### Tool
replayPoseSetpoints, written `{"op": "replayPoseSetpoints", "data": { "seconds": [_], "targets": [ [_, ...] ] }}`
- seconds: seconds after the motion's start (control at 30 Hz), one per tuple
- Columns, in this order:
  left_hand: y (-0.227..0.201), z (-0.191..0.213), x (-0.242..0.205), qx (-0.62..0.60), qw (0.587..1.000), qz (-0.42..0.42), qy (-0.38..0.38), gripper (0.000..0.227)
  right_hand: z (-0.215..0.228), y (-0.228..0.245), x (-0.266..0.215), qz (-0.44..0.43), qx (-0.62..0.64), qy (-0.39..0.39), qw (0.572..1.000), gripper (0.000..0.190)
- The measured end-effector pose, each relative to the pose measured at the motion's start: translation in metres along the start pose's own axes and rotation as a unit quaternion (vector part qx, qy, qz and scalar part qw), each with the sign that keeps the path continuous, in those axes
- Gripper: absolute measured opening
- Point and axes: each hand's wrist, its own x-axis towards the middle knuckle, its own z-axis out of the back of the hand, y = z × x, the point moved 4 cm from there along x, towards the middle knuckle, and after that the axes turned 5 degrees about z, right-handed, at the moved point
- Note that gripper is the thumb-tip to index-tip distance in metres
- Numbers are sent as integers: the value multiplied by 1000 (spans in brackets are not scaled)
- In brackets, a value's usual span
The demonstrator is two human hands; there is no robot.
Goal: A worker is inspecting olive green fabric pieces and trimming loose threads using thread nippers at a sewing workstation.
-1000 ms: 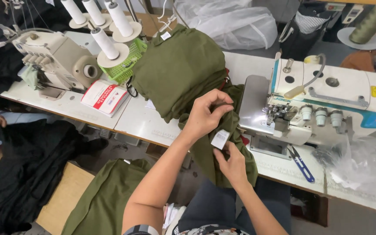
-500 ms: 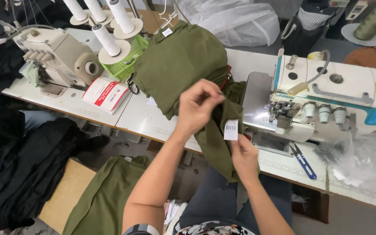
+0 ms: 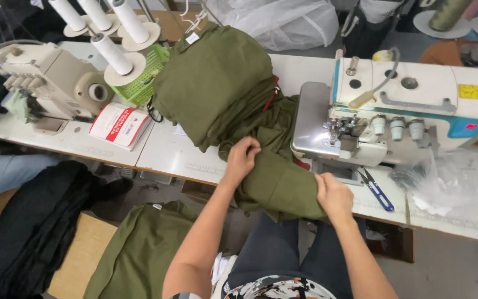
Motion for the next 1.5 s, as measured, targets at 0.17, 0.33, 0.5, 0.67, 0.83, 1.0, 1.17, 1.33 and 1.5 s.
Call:
{"op": "replayPoseSetpoints", "data": {
  "seconds": [0.17, 0.33, 0.5, 0.67, 0.83, 1.0, 1.17, 1.33, 1.5],
  "targets": [
    [6, -10, -7, 116, 993, -2, 17, 6, 36, 21, -9, 85, 12, -152, 985, 16],
    [-16, -12, -16, 167, 980, -100, 34, 7, 100, -36, -82, 103, -25, -298, 949, 6],
    [-81, -2, -49, 210, 947, -231, -81, 4, 25, -260, -332, -344, -142, -257, 892, 21],
    [-94, -28, -83, 252, 940, -227, 15, 7, 41, -237, -518, -594, -214, -220, 743, 26],
    [-143, -54, -89, 137, 950, -282, 0, 12, 6, -226, -511, -604, -106, -213, 761, 38],
    [-177, -71, -103, 42, 942, -307, 125, 5, -39, -266, -453, -684, -10, 75, 726, 68],
    [-163, -66, -135, 17, 957, -245, 153, 8, -27, -265, -409, -551, 80, -95, 825, 48],
    [-159, -87, -162, -110, 965, -48, 232, 7, 75, -143, -247, -487, 275, 3, 829, 53],
    [-200, -105, -150, -237, 863, 73, 440, 64, 132, -22, -152, -154, 555, -1, 818, 28]
  ]
}}
